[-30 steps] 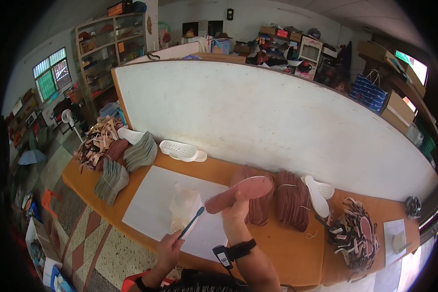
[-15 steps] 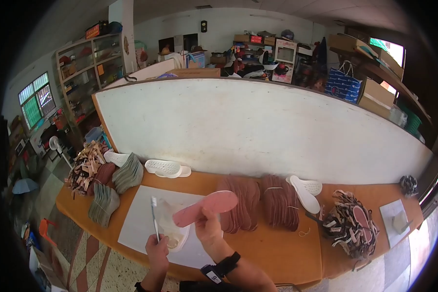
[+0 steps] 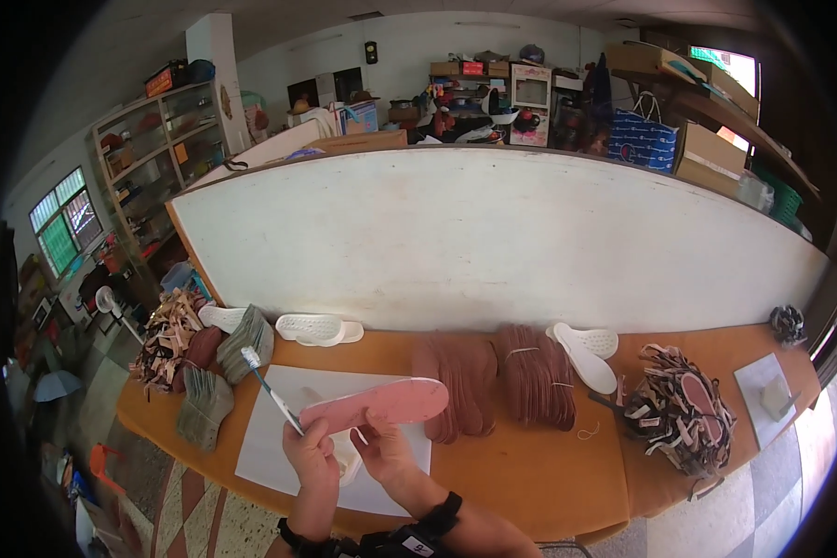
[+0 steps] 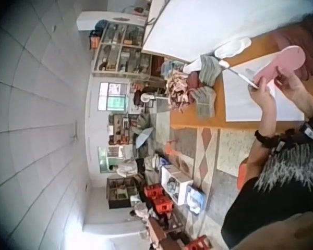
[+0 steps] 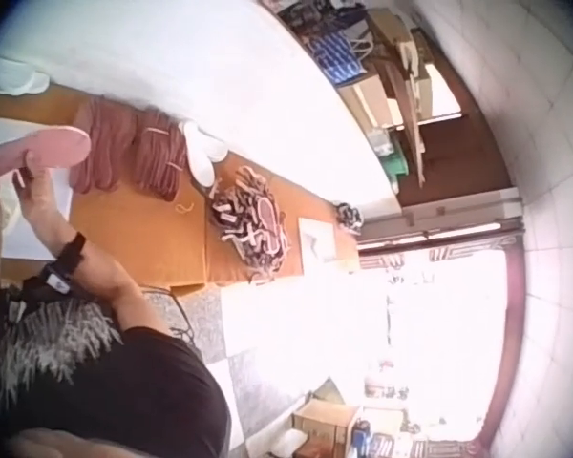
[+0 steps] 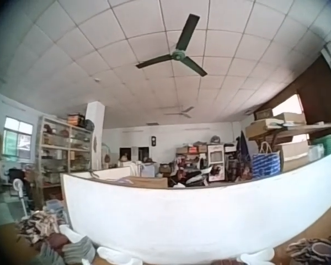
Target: Applying glue to shoe insoles and components and attaching decorative straps.
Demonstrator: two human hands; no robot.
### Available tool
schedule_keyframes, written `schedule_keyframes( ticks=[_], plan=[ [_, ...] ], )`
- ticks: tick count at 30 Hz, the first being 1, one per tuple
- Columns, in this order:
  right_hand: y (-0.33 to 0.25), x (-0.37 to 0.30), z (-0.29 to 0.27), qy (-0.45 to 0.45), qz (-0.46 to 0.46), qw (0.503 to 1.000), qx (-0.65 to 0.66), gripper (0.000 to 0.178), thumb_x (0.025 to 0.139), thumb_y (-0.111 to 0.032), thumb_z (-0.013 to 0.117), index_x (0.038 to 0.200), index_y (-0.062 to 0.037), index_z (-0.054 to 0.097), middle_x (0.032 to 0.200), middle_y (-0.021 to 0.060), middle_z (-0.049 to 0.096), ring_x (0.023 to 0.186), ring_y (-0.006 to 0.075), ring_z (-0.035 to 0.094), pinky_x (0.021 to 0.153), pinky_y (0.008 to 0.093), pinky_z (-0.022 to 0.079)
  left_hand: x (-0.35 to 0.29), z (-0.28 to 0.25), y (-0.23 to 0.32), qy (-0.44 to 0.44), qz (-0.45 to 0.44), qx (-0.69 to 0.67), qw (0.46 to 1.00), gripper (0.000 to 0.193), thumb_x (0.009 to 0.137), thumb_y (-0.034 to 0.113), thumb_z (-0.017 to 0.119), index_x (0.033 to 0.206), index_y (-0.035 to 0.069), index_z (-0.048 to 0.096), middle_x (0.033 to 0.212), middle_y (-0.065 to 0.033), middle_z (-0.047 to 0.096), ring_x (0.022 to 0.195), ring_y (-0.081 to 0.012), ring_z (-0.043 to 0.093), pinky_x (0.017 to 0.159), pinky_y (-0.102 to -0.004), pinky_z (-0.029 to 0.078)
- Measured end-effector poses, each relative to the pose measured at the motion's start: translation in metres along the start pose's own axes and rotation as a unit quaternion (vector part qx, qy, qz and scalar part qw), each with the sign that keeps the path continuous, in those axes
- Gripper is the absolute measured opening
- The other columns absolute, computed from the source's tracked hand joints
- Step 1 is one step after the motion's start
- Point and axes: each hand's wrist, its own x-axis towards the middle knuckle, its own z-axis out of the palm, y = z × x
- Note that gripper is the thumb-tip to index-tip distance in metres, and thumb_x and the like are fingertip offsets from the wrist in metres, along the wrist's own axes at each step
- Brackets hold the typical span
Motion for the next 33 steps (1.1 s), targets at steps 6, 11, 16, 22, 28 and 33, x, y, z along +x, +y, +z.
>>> schedule_keyframes(
  ticks=[6, 11, 16, 22, 28, 33],
  plan=[
    [-0.010, -0.052, -0.019, -0.073, 0.110, 0.913, -0.387, 0.026, 0.075, -0.017, 0.067, 0.096, -0.0074, 0.054, 0.093, 0.0032, 0.055, 0.089, 0.0181, 0.051, 0.082, 0.0363, 0.041, 0.019, -0.001, 0.010, -0.002, 0.040, 0.041, 0.998, 0.029, 0.063, -0.010, 0.066, 0.070, 0.008, 0.045, 0.061, 0.0018, 0.047, 0.043, -0.0029, 0.035, 0.036, -0.0182, 0.024],
    [-0.081, -0.045, 0.021, -0.126, -0.442, 0.348, -0.817, 0.047, 0.071, -0.032, 0.068, 0.104, -0.0013, 0.054, 0.096, 0.0111, 0.057, 0.092, 0.0234, 0.054, 0.080, 0.0348, 0.043, 0.022, -0.006, 0.022, -0.080, 0.005, 0.107, 0.991, 0.028, 0.061, -0.009, 0.067, 0.071, 0.008, 0.046, 0.062, 0.0018, 0.049, 0.045, -0.0026, 0.038, 0.038, -0.0172, 0.028],
    [-0.097, -0.016, 0.012, -0.206, -0.090, 0.573, -0.788, 0.042, 0.067, -0.031, 0.069, 0.091, 0.0012, 0.058, 0.079, 0.0134, 0.059, 0.073, 0.0201, 0.056, 0.066, 0.0312, 0.045, 0.007, 0.007, 0.013, -0.176, 0.008, 0.190, 0.966, 0.025, 0.062, -0.005, 0.068, 0.072, 0.008, 0.048, 0.062, 0.0021, 0.049, 0.047, -0.0026, 0.039, 0.040, -0.0176, 0.029],
    [-0.106, -0.012, 0.002, -0.136, 0.004, 0.541, -0.830, 0.032, 0.067, -0.022, 0.073, 0.084, 0.0022, 0.063, 0.067, 0.0040, 0.056, 0.066, 0.0083, 0.049, 0.061, 0.0250, 0.042, 0.016, -0.003, 0.010, -0.151, 0.131, 0.222, 0.954, 0.014, 0.075, 0.001, 0.063, 0.088, 0.001, 0.058, 0.070, 0.0016, 0.052, 0.066, -0.0050, 0.048, 0.060, -0.0214, 0.042],
    [-0.121, -0.018, -0.014, -0.103, 0.009, 0.662, -0.743, 0.028, 0.069, -0.016, 0.072, 0.086, 0.0047, 0.062, 0.074, 0.0024, 0.057, 0.070, 0.0091, 0.048, 0.060, 0.0241, 0.040, 0.024, -0.039, 0.025, -0.264, 0.282, 0.399, 0.832, 0.019, 0.079, 0.004, 0.059, 0.098, 0.000, 0.059, 0.072, -0.0087, 0.058, 0.062, -0.0142, 0.054, 0.056, -0.0244, 0.043],
    [-0.121, -0.027, -0.011, -0.103, 0.021, 0.693, -0.713, 0.030, 0.069, -0.016, 0.072, 0.087, 0.0052, 0.062, 0.075, 0.0033, 0.057, 0.071, 0.0092, 0.049, 0.061, 0.0236, 0.040, 0.027, -0.038, 0.031, -0.292, 0.335, 0.508, 0.738, 0.021, 0.075, 0.009, 0.063, 0.096, 0.005, 0.061, 0.065, -0.0110, 0.055, 0.054, -0.0232, 0.055, 0.049, -0.0288, 0.044]
  ],
)
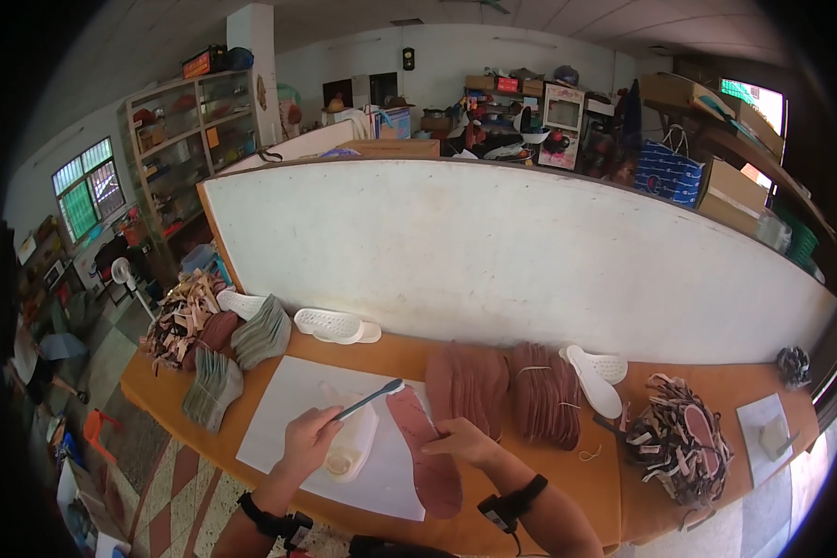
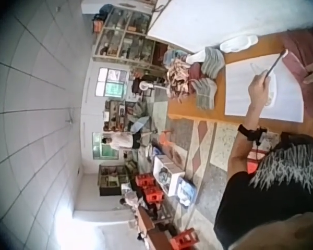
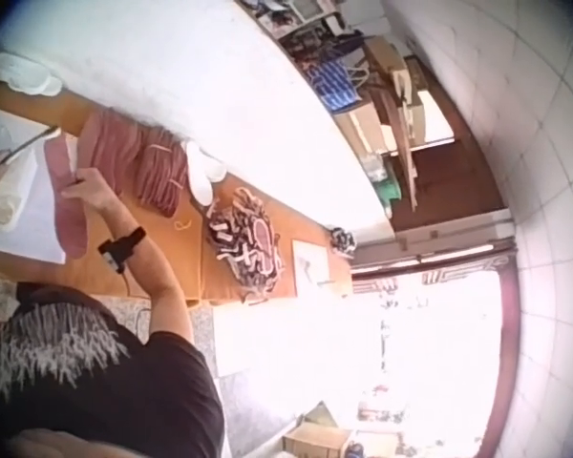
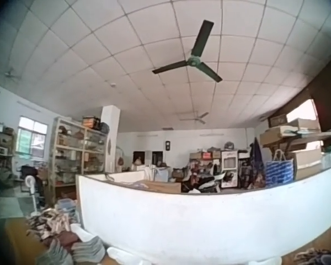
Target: Applying glue to shoe insoles and components and attaching decorative straps.
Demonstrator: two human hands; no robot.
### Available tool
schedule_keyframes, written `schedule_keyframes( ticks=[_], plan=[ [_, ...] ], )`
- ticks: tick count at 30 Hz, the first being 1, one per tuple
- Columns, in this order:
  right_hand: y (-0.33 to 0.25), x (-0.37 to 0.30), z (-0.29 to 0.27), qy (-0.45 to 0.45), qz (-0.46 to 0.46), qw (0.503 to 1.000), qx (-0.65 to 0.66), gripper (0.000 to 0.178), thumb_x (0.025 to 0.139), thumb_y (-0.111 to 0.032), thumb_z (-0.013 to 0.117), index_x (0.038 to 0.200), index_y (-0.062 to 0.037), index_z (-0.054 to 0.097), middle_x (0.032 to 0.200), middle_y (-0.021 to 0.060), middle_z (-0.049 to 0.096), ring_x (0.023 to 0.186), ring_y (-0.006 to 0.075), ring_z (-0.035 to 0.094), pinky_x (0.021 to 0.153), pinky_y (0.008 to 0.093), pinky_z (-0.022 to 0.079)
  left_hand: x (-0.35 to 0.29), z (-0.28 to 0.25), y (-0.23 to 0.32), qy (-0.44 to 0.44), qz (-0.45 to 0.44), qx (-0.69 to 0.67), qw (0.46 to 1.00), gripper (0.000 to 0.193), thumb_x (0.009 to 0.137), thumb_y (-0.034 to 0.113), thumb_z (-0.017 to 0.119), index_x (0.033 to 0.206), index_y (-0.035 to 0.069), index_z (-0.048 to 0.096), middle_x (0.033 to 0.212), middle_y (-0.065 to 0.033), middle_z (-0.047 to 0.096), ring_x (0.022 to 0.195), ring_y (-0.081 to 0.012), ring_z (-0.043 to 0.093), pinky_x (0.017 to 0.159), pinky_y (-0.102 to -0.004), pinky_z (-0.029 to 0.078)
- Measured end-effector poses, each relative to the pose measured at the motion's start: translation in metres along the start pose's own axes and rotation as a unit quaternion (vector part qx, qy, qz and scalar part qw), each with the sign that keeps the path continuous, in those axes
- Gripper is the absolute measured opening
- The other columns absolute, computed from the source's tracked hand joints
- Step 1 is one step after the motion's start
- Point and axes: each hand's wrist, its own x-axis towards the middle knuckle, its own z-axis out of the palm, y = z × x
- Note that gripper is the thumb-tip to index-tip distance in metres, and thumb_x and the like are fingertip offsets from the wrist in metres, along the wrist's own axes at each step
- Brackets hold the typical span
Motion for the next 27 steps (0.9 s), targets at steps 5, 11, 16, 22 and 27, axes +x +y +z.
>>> schedule_keyframes(
  ticks=[5, 11, 16, 22, 27],
  plan=[
    [0.010, 0.002, 0.002, -0.022, 0.003, 1.000, -0.005, 0.026, 0.069, -0.011, 0.071, 0.087, 0.0053, 0.062, 0.076, 0.0026, 0.058, 0.072, 0.0086, 0.050, 0.062, 0.0229, 0.040, 0.009, -0.003, 0.008, -0.027, 0.049, 0.066, 0.996, 0.020, 0.075, 0.015, 0.063, 0.094, 0.010, 0.061, 0.062, -0.0089, 0.053, 0.051, -0.0259, 0.054, 0.046, -0.0333, 0.043],
    [0.023, -0.001, 0.003, -0.017, -0.004, 0.994, 0.105, 0.022, 0.071, -0.006, 0.067, 0.089, 0.0057, 0.062, 0.081, 0.0045, 0.060, 0.076, 0.0104, 0.053, 0.069, 0.0234, 0.042, 0.004, 0.004, 0.001, -0.028, 0.032, 0.083, 0.996, 0.020, 0.075, 0.015, 0.063, 0.094, 0.010, 0.061, 0.062, -0.0088, 0.053, 0.053, -0.0266, 0.054, 0.046, -0.0342, 0.043],
    [0.030, -0.001, 0.017, 0.001, -0.029, 0.980, 0.199, 0.019, 0.072, -0.004, 0.066, 0.088, 0.0055, 0.062, 0.080, 0.0038, 0.060, 0.075, 0.0106, 0.053, 0.069, 0.0232, 0.042, -0.018, 0.024, -0.001, 0.014, -0.014, 0.035, 0.999, 0.019, 0.075, 0.014, 0.063, 0.094, 0.009, 0.061, 0.063, -0.0093, 0.053, 0.054, -0.0265, 0.054, 0.047, -0.0336, 0.042],
    [0.044, 0.007, 0.027, 0.049, 0.009, 0.973, 0.224, 0.017, 0.072, -0.004, 0.066, 0.086, 0.0044, 0.062, 0.078, 0.0031, 0.059, 0.069, 0.0102, 0.052, 0.061, 0.0231, 0.042, -0.047, 0.051, -0.006, 0.053, -0.090, -0.054, 0.993, 0.020, 0.075, 0.008, 0.063, 0.094, 0.004, 0.060, 0.066, -0.0101, 0.055, 0.057, -0.0230, 0.054, 0.052, -0.0292, 0.043],
    [0.042, 0.009, 0.030, 0.092, 0.003, 0.963, 0.254, 0.019, 0.071, -0.001, 0.065, 0.089, 0.0051, 0.062, 0.082, 0.0059, 0.061, 0.072, 0.0133, 0.056, 0.065, 0.0244, 0.045, -0.060, 0.058, 0.001, 0.039, -0.176, -0.159, 0.971, 0.020, 0.076, 0.006, 0.064, 0.096, 0.000, 0.059, 0.073, -0.0085, 0.060, 0.062, -0.0151, 0.055, 0.057, -0.0241, 0.044]
  ],
)
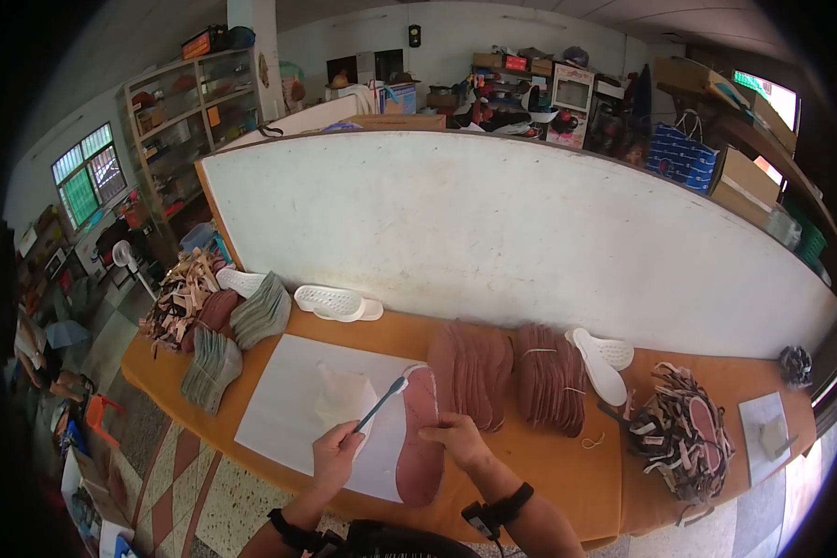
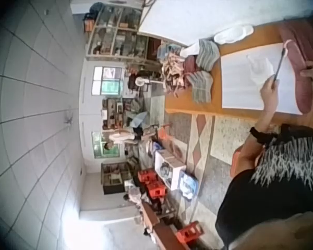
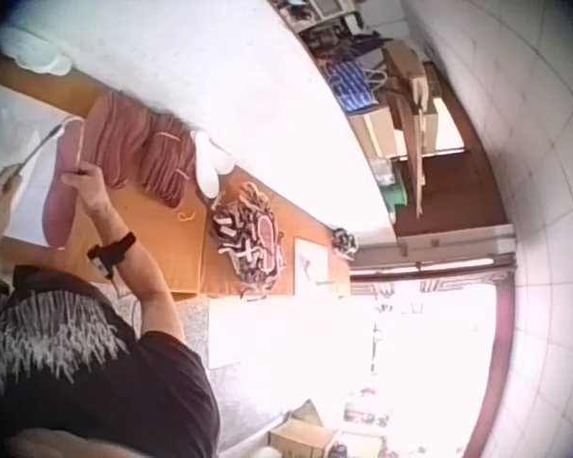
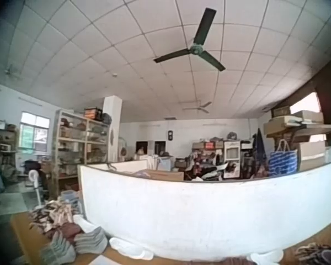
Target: Applying glue to shoe insoles and components and attaching decorative straps.
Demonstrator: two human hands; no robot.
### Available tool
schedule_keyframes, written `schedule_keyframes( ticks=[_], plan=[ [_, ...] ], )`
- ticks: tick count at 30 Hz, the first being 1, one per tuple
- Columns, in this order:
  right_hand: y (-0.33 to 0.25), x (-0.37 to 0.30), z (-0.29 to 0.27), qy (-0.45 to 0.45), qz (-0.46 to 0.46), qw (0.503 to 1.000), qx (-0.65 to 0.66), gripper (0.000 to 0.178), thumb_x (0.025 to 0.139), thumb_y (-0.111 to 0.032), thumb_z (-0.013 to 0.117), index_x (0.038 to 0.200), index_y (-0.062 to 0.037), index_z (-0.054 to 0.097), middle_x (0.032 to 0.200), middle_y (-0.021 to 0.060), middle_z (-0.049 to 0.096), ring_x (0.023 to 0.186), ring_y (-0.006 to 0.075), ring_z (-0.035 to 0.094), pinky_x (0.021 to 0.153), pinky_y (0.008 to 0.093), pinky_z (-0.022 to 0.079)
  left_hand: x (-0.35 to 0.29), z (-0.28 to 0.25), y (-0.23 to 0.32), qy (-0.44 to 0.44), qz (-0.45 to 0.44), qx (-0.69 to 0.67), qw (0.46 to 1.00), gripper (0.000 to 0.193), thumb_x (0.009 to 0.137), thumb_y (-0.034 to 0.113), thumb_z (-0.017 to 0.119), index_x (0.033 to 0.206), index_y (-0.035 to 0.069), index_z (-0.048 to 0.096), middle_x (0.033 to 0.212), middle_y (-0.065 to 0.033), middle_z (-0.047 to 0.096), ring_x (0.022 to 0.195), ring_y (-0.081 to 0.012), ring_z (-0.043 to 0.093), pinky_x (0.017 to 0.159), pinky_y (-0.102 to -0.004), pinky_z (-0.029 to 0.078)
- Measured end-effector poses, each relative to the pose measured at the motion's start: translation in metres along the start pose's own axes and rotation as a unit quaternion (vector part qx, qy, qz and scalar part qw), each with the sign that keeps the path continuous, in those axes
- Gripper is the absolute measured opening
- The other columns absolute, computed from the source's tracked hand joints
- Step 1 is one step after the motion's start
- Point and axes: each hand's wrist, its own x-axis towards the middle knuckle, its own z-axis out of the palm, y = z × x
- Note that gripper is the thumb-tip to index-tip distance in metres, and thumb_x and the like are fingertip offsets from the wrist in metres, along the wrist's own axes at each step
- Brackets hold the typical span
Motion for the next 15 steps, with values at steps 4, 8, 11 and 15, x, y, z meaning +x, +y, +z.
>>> schedule_keyframes(
  ticks=[4, 8, 11, 15],
  plan=[
    [-0.001, 0.002, 0.007, 0.027, -0.001, 0.998, 0.051, 0.020, 0.071, -0.003, 0.064, 0.090, 0.0056, 0.061, 0.081, 0.0059, 0.060, 0.071, 0.0134, 0.056, 0.064, 0.0229, 0.044, -0.008, 0.004, 0.004, -0.011, -0.051, -0.042, 0.998, 0.018, 0.079, 0.001, 0.059, 0.097, -0.002, 0.058, 0.072, -0.0025, 0.055, 0.064, -0.0072, 0.046, 0.059, -0.0203, 0.040],
    [0.000, 0.009, 0.006, 0.036, 0.016, 0.997, 0.071, 0.020, 0.072, 0.001, 0.062, 0.092, 0.0052, 0.060, 0.085, 0.0084, 0.061, 0.076, 0.0180, 0.059, 0.071, 0.0269, 0.047, -0.015, 0.004, 0.005, -0.022, -0.042, -0.023, 0.999, 0.020, 0.078, 0.004, 0.061, 0.097, -0.002, 0.058, 0.073, -0.0057, 0.057, 0.063, -0.0103, 0.049, 0.059, -0.0217, 0.042],
    [0.002, 0.014, 0.005, 0.050, 0.040, 0.996, 0.066, 0.021, 0.073, 0.001, 0.061, 0.093, 0.0043, 0.059, 0.086, 0.0089, 0.061, 0.078, 0.0193, 0.059, 0.073, 0.0278, 0.047, -0.018, 0.001, 0.007, -0.034, -0.038, 0.009, 0.999, 0.022, 0.078, 0.006, 0.063, 0.098, -0.002, 0.058, 0.075, -0.0095, 0.059, 0.062, -0.0139, 0.054, 0.059, -0.0235, 0.044],
    [0.001, 0.021, 0.007, 0.047, 0.052, 0.989, 0.127, 0.020, 0.074, 0.000, 0.060, 0.094, 0.0037, 0.059, 0.090, 0.0100, 0.060, 0.084, 0.0209, 0.058, 0.075, 0.0292, 0.047, -0.028, -0.004, 0.002, -0.039, -0.041, 0.019, 0.998, 0.023, 0.077, 0.007, 0.063, 0.098, -0.001, 0.058, 0.076, -0.0110, 0.060, 0.063, -0.0160, 0.056, 0.059, -0.0249, 0.045]
  ],
)
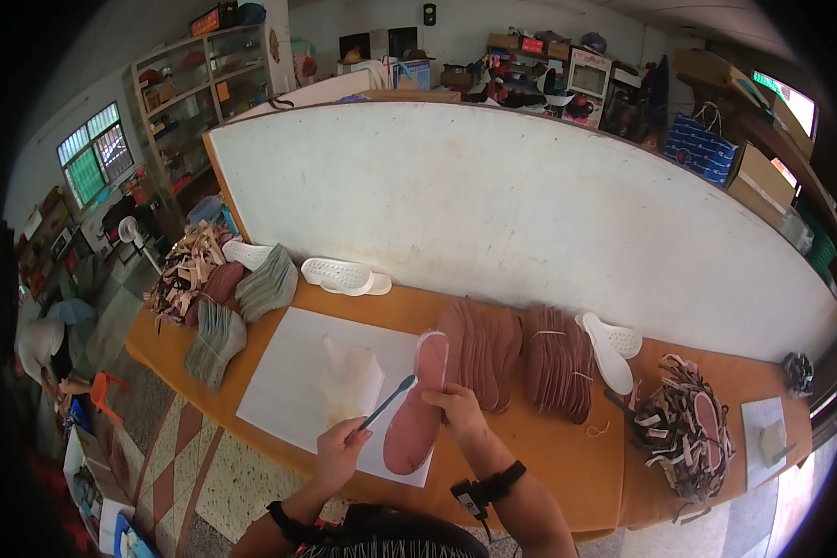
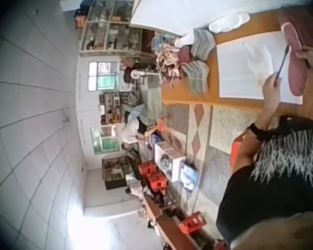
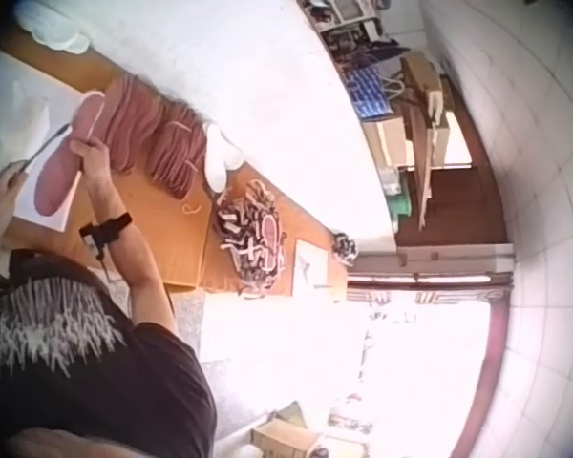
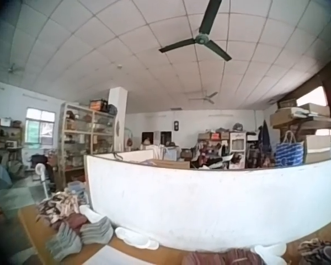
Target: Applying glue to shoe insoles and components and attaching decorative straps.
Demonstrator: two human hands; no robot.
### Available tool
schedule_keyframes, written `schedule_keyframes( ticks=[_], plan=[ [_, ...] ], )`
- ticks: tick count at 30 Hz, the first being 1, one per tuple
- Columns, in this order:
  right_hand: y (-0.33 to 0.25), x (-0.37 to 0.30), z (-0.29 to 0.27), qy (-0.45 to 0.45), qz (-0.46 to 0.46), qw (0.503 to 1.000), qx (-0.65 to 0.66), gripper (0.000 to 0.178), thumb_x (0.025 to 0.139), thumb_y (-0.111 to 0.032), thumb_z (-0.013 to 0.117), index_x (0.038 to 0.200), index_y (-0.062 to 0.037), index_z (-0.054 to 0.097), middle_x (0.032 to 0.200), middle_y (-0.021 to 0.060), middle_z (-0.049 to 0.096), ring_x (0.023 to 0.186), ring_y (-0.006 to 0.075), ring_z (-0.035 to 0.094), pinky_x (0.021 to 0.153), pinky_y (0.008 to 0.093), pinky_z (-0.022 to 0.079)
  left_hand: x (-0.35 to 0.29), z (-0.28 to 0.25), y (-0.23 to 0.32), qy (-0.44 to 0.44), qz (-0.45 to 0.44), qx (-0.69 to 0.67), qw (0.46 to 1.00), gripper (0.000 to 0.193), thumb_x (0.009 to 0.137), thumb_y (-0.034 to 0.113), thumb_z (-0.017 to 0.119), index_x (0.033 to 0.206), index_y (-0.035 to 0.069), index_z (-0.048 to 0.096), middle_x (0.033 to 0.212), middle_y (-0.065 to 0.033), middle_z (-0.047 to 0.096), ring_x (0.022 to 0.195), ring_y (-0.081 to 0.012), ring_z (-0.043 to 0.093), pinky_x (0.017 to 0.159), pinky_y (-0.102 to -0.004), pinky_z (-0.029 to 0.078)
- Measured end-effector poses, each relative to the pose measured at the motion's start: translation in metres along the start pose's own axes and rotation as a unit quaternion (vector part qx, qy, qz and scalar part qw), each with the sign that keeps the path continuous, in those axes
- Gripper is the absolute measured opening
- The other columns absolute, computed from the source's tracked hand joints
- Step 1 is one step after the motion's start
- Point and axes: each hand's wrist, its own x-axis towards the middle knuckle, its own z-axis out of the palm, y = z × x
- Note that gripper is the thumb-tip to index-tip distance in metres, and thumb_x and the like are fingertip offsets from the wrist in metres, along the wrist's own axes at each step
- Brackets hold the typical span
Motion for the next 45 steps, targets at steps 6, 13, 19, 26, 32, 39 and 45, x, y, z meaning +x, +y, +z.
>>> schedule_keyframes(
  ticks=[6, 13, 19, 26, 32, 39, 45],
  plan=[
    [-0.005, 0.013, -0.001, 0.001, 0.022, 1.000, 0.010, 0.022, 0.075, -0.001, 0.059, 0.097, 0.0037, 0.057, 0.093, 0.0100, 0.060, 0.086, 0.0221, 0.058, 0.079, 0.0325, 0.047, -0.015, -0.015, -0.007, 0.001, -0.011, 0.010, 1.000, 0.023, 0.077, 0.009, 0.063, 0.098, 0.001, 0.059, 0.078, -0.0116, 0.061, 0.065, -0.0175, 0.058, 0.060, -0.0263, 0.046],
    [-0.002, 0.024, 0.005, -0.007, 0.010, 0.996, 0.088, 0.023, 0.076, -0.002, 0.058, 0.097, 0.0053, 0.056, 0.096, 0.0110, 0.058, 0.088, 0.0238, 0.056, 0.078, 0.0331, 0.046, -0.034, -0.032, -0.018, 0.013, -0.007, 0.059, 0.998, 0.022, 0.075, 0.009, 0.064, 0.096, 0.002, 0.059, 0.074, -0.0121, 0.059, 0.061, -0.0211, 0.057, 0.057, -0.0284, 0.045],
    [0.007, 0.039, 0.005, -0.002, -0.004, 0.987, 0.160, 0.024, 0.077, -0.001, 0.056, 0.101, 0.0043, 0.054, 0.098, 0.0100, 0.057, 0.091, 0.0233, 0.055, 0.083, 0.0333, 0.044, -0.042, -0.042, -0.018, 0.036, -0.012, 0.067, 0.997, 0.021, 0.076, 0.010, 0.063, 0.095, 0.002, 0.059, 0.071, -0.0116, 0.057, 0.060, -0.0221, 0.055, 0.055, -0.0295, 0.043],
    [0.023, 0.061, 0.003, 0.038, -0.043, 0.977, 0.206, 0.025, 0.079, -0.005, 0.054, 0.104, -0.0030, 0.052, 0.101, 0.0080, 0.056, 0.096, 0.0247, 0.054, 0.087, 0.0392, 0.043, -0.042, -0.047, -0.027, 0.057, -0.032, 0.088, 0.994, 0.023, 0.076, 0.010, 0.063, 0.097, 0.004, 0.059, 0.071, -0.0103, 0.056, 0.060, -0.0212, 0.053, 0.055, -0.0297, 0.043],
    [0.025, 0.064, 0.011, 0.109, -0.052, 0.963, 0.240, 0.021, 0.081, -0.007, 0.053, 0.102, -0.0036, 0.052, 0.097, 0.0072, 0.057, 0.094, 0.0222, 0.055, 0.084, 0.0368, 0.045, -0.041, -0.050, -0.028, 0.067, -0.062, 0.053, 0.994, 0.022, 0.076, 0.009, 0.062, 0.097, 0.002, 0.059, 0.072, -0.0102, 0.056, 0.060, -0.0195, 0.053, 0.055, -0.0283, 0.043],
    [0.025, 0.053, 0.026, 0.212, -0.071, 0.933, 0.284, 0.016, 0.082, -0.008, 0.055, 0.098, -0.0055, 0.053, 0.089, 0.0036, 0.058, 0.078, 0.0168, 0.056, 0.074, 0.0298, 0.047, -0.044, -0.055, -0.033, 0.050, -0.059, 0.056, 0.995, 0.022, 0.077, 0.010, 0.063, 0.096, 0.001, 0.059, 0.076, -0.0103, 0.059, 0.064, -0.0161, 0.055, 0.057, -0.0251, 0.044],
    [0.020, 0.030, 0.001, 0.172, -0.136, 0.946, 0.238, 0.021, 0.083, -0.011, 0.054, 0.103, -0.0042, 0.051, 0.099, 0.0075, 0.058, 0.091, 0.0202, 0.056, 0.078, 0.0348, 0.046, -0.052, -0.088, -0.043, 0.090, -0.163, 0.068, 0.980, 0.019, 0.077, 0.012, 0.061, 0.094, 0.004, 0.060, 0.073, -0.0101, 0.058, 0.063, -0.0209, 0.056, 0.057, -0.0287, 0.044]
  ],
)
